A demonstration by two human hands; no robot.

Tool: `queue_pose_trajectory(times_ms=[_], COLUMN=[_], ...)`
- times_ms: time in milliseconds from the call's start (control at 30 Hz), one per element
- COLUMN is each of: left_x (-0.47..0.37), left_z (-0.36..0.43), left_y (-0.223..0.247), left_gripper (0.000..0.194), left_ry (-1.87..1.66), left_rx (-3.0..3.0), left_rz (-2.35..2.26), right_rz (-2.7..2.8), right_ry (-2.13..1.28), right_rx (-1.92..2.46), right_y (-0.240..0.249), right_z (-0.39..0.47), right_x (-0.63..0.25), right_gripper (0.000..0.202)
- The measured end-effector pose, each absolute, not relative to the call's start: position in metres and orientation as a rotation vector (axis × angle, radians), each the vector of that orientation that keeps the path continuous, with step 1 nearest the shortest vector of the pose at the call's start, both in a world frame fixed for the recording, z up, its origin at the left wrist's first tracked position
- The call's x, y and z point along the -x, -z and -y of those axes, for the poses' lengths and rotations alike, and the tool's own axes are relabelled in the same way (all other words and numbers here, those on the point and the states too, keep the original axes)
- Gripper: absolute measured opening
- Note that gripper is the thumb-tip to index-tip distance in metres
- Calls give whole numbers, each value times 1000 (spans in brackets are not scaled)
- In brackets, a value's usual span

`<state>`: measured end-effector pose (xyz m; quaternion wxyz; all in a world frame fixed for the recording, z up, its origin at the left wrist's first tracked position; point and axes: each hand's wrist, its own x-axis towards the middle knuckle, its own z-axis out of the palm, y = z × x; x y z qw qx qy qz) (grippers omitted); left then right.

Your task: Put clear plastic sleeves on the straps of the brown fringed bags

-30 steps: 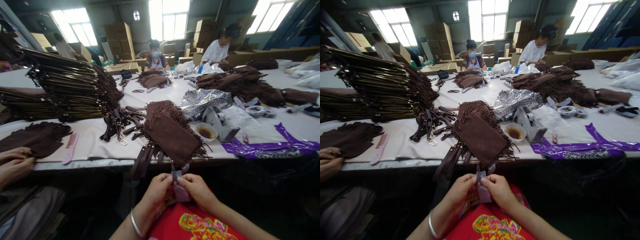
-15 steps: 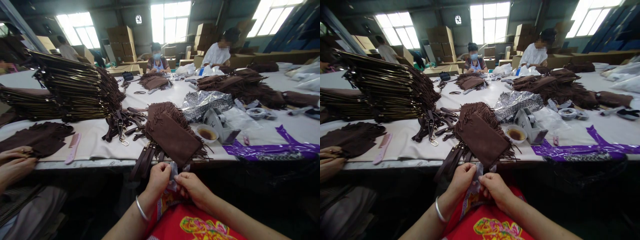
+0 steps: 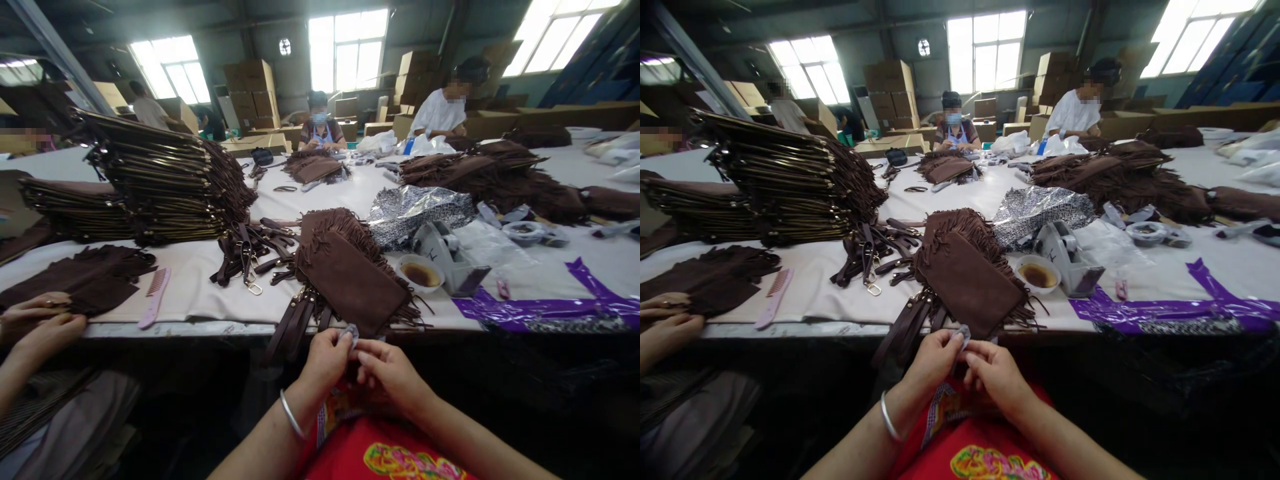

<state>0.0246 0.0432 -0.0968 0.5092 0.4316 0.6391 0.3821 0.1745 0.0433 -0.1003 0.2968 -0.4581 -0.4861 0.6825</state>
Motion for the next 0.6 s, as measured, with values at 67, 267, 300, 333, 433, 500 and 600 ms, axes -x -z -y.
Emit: queue_pose_trajectory(times_ms=[67, 267, 300, 333, 433, 500, 600], left_x=[-28, -30, -28, -26, -19, -15, -10], left_z=[-46, -48, -48, -47, -43, -40, -36], left_y=[96, 88, 86, 85, 82, 82, 83], left_gripper=[26, 24, 25, 25, 32, 37, 45], left_ry=[-907, -907, -901, -891, -865, -859, -844], left_rx=[-950, -677, -646, -615, -550, -533, -500], left_rz=[-1507, -1283, -1247, -1212, -1139, -1133, -1142], right_rz=[1423, 2097, 2162, 2207, 2239, 2228, 2191], right_ry=[-1589, -713, -643, -592, -523, -574, -720], right_rx=[1299, 1126, 1110, 1116, 1154, 1109, 1033], right_y=[98, 86, 84, 84, 84, 84, 80], right_z=[-49, -66, -67, -69, -72, -74, -78], right_x=[-186, -198, -195, -190, -177, -172, -173], right_gripper=[42, 23, 25, 26, 19, 14, 18])
